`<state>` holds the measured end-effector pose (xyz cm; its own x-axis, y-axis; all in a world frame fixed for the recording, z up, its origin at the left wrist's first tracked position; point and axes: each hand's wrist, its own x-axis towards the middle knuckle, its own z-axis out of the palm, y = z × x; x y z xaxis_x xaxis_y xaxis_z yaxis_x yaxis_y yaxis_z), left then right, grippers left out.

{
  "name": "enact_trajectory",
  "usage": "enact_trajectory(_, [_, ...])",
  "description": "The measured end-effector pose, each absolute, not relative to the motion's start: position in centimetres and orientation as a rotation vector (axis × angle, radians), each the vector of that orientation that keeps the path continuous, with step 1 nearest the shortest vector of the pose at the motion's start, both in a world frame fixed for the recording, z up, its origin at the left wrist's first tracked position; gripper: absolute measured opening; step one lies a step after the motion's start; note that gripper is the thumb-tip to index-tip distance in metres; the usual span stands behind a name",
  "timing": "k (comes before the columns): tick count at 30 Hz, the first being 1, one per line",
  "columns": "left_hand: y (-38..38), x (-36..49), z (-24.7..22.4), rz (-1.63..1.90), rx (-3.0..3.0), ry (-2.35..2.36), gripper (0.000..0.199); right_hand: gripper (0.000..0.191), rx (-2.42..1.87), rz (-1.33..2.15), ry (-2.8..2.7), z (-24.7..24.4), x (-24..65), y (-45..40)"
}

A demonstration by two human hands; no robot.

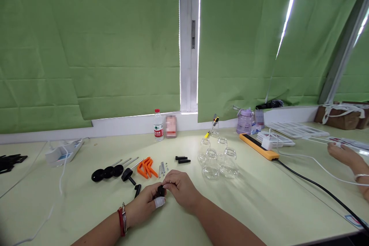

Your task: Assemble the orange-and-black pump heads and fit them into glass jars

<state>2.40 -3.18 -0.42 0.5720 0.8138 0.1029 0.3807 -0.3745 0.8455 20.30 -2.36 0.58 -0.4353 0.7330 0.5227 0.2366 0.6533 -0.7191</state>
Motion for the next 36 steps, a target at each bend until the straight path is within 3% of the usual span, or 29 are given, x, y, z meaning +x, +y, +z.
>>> enact_trajectory(8, [-3.4,2.5,0.1,0.636,1.948,0.976,0.011,0.018,-0.849,0.654,-1.939,0.4,20.9,-1.6])
enact_trajectory(14, [-3.2,2.4,0.0,0.617,1.921,0.989,0.014,0.024,-1.506,0.434,-1.787,-0.4,23.4,0.6])
enact_trajectory(18, [-3.4,2.3,-0.1,0.607,1.914,0.994,0.015,0.040,-1.742,0.454,-1.938,-0.9,23.7,0.6])
enact_trajectory(27, [-3.4,2.4,0.0,0.619,1.929,1.001,0.014,0.038,-1.384,0.449,-2.054,-1.4,22.3,-0.4])
enact_trajectory(36, [-3.6,2.5,0.3,0.638,1.972,0.991,0.011,0.016,-0.845,0.717,-1.834,0.4,20.2,-2.5])
